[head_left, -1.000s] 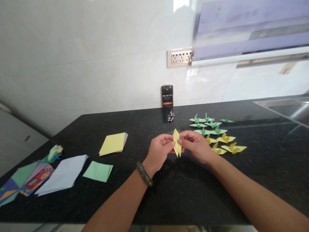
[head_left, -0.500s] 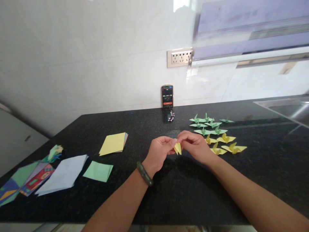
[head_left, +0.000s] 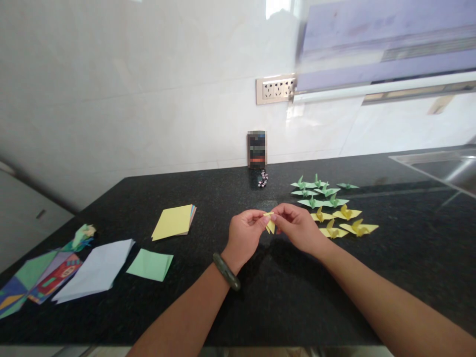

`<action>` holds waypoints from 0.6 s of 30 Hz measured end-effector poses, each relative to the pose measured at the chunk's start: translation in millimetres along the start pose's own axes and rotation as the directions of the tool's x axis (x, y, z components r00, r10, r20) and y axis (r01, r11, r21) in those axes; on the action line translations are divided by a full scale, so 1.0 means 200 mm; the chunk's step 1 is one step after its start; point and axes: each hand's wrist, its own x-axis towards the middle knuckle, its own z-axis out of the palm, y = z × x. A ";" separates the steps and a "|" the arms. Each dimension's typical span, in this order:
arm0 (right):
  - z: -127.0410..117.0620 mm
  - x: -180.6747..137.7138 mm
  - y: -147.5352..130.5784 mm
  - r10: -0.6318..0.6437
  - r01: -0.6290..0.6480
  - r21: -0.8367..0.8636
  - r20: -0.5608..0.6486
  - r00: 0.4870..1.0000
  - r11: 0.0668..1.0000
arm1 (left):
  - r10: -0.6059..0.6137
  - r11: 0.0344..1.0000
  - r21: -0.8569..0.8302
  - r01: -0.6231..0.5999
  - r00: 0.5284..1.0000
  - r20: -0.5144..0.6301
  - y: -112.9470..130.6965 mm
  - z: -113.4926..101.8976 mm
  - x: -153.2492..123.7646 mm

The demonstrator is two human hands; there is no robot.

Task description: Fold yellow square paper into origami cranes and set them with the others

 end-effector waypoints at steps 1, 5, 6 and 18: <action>0.00 0.00 0.01 -0.015 0.014 -0.024 -0.017 1.000 1.000 | 0.011 1.000 -0.009 -0.011 1.000 0.005 0.00 0.00 0.00; 0.01 -0.02 0.01 -0.067 0.061 -0.101 -0.054 0.996 0.993 | -0.002 0.998 -0.066 0.001 1.000 -0.003 0.00 0.02 -0.01; 0.02 -0.02 0.01 -0.070 0.063 -0.102 -0.057 0.996 0.993 | -0.012 0.998 -0.065 0.011 1.000 -0.015 0.00 0.02 -0.01; 0.05 -0.05 -0.02 -0.041 0.044 0.038 -0.069 0.997 0.998 | -0.050 0.987 -0.151 0.052 0.999 0.019 0.03 0.02 -0.02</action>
